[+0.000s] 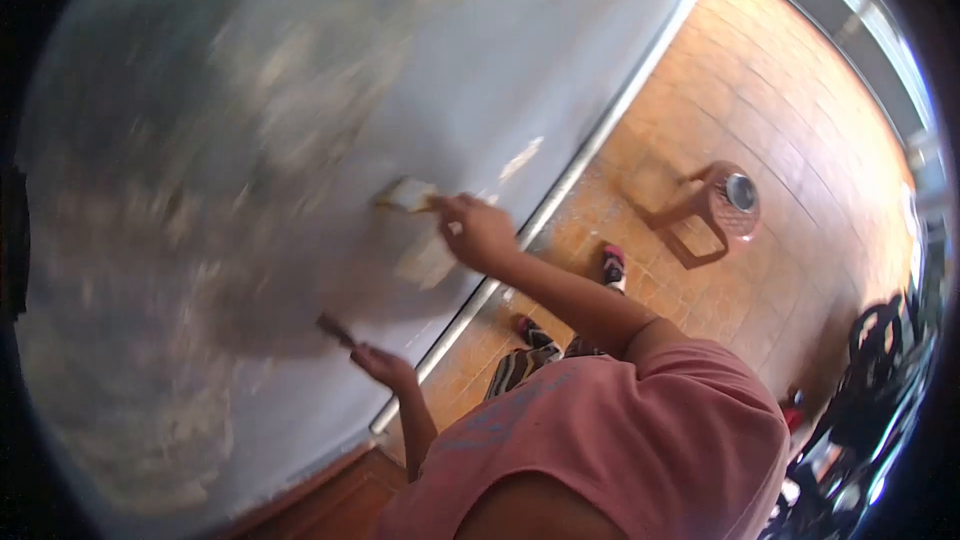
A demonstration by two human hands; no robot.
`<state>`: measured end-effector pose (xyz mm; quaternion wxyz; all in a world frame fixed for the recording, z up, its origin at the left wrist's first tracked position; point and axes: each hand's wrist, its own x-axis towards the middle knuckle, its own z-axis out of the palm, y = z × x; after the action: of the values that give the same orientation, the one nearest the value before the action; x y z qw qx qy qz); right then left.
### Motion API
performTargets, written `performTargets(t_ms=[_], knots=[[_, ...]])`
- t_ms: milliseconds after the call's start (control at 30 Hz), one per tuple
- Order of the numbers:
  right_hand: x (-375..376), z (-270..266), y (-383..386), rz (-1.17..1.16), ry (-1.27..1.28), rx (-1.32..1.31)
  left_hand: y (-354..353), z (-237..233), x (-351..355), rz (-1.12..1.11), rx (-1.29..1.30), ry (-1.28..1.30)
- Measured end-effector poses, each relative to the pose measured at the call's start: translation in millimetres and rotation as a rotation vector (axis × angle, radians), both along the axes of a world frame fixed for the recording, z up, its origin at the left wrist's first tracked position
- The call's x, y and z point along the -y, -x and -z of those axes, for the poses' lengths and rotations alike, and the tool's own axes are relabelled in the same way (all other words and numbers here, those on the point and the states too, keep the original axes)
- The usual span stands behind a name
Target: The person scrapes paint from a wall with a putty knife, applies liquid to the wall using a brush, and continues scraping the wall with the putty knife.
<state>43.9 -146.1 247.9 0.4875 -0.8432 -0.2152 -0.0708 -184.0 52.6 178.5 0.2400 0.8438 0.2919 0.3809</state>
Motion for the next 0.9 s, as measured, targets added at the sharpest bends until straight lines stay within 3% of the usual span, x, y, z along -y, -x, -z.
performTargets(t_ms=[33,133,200,233,267,333,367,400,433,467,500,533,567,600,667,767,900], knots=[[14,-35,-6,0.017,-0.063,-0.071,-6,-1,6,-0.077,-0.047,-0.042],[30,-40,-31,-0.094,-0.083,0.092,-22,12,4,-0.326,-0.003,0.217],[42,-3,-45,-0.176,-0.001,0.072,-47,-6,24,-0.402,-0.030,0.359],[49,21,-50,-0.204,0.041,0.039,-50,13,14,-0.417,0.043,0.212],[58,45,-63,-0.238,0.079,0.010,-68,1,29,-0.458,0.086,0.258],[108,103,-74,-0.209,0.059,-0.313,-72,20,6,-0.534,0.094,0.384],[149,125,-81,-0.107,0.081,-0.314,-81,15,13,-0.558,0.083,0.486],[192,135,-88,0.031,0.195,-0.710,-88,10,19,-0.587,0.070,0.591],[239,132,-92,0.262,0.156,-1.003,-85,20,12,-0.586,0.049,0.617],[287,185,-83,0.453,-0.015,-0.868,-104,-2,42,-0.618,-0.010,0.676],[333,255,-79,0.683,0.171,-0.933,-115,-11,58,-0.672,-0.017,0.667],[387,274,-76,0.865,0.254,-0.681,-125,-11,70,-0.725,-0.020,0.664],[432,284,-84,1.048,0.402,-0.925,-131,-8,79,-0.736,-0.011,0.666],[470,287,-78,1.240,0.302,-0.828,-133,-5,84,-0.748,-0.008,0.667],[528,296,-86,1.367,0.485,-0.879,-136,7,95,-0.765,-0.021,0.722],[567,306,-104,1.335,0.532,-1.053,-129,36,90,-0.810,-0.055,0.866],[589,345,-115,1.194,0.668,-1.168,-139,44,120,-0.646,-0.012,1.103]])
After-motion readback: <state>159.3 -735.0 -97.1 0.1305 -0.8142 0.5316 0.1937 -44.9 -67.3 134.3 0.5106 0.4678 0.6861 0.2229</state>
